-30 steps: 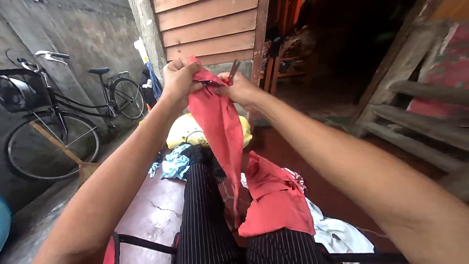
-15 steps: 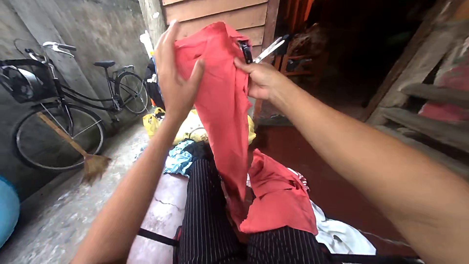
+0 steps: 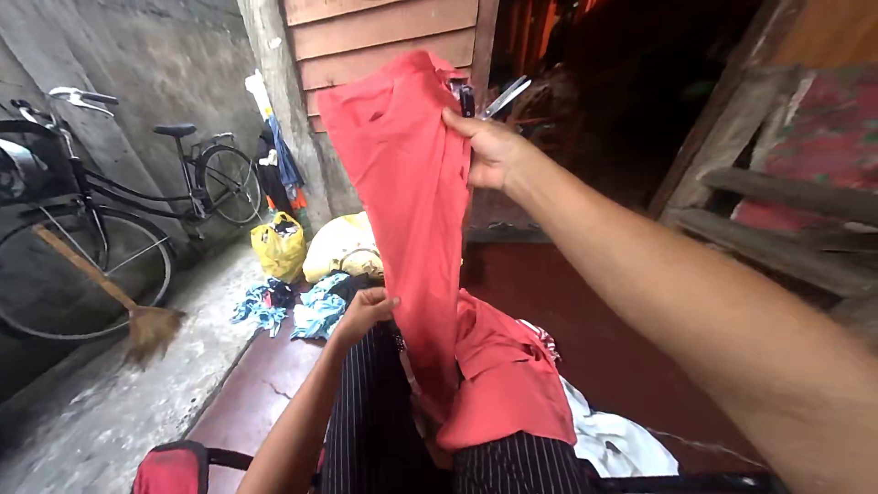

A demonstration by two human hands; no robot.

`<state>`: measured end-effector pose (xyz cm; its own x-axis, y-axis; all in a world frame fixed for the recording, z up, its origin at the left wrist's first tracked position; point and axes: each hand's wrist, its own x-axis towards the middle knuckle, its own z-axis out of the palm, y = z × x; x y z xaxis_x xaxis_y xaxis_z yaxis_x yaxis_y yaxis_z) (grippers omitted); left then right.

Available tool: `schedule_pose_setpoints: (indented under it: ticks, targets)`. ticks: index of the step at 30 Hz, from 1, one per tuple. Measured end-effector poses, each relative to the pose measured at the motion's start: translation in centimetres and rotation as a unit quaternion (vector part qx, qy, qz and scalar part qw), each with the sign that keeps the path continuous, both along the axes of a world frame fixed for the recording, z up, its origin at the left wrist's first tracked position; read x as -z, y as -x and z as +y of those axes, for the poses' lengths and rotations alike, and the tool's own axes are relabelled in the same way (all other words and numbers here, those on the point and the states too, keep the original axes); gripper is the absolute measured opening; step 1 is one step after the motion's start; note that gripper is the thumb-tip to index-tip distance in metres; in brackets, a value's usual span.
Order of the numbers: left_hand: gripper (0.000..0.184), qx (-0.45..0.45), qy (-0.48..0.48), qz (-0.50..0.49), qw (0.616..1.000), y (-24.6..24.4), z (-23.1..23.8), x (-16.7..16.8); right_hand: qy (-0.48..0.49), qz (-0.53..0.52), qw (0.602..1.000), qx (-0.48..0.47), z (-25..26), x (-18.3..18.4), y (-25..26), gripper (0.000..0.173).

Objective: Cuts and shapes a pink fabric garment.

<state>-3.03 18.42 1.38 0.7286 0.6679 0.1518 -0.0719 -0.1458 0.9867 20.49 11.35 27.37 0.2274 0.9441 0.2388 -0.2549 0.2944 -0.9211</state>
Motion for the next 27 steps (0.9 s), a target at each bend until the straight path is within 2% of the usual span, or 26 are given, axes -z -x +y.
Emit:
schedule_pose_setpoints:
  ticks: [3,6,13,16,20,24,27]
  targets:
    - [0.013,-0.048,0.024,-0.004,0.999,0.1,0.1,2.0,0.017,-0.018,1.0,0.007,0.3,1.0,-0.1,0.039]
    - [0.011,-0.121,0.025,-0.008,0.992,0.5,-0.1,2.4,0.021,-0.013,1.0,0.019,1.0,1.8,0.1,0.038]
    - [0.017,-0.218,-0.066,-0.022,0.973,0.6,-0.9,3.3,0.014,-0.014,1.0,0.018,1.0,2.3,-0.3,0.045]
    - [0.018,-0.248,-0.081,-0.026,0.965,0.1,-1.0,3.9,0.007,-0.014,1.0,0.006,0.9,2.4,-0.3,0.042]
    - [0.015,-0.214,-0.034,-0.046,0.975,-0.1,-0.8,4.8,0.012,-0.004,1.0,0.001,0.9,2.7,-0.6,0.041]
    - [0.011,-0.173,-0.072,-0.035,0.982,0.2,0.0,5.9,0.03,-0.005,1.0,-0.005,0.7,3.4,-0.8,0.041]
    - [0.012,-0.068,-0.087,-0.003,0.994,0.8,-0.3,5.2,0.057,-0.018,0.998,-0.02,0.5,4.0,-1.1,0.044]
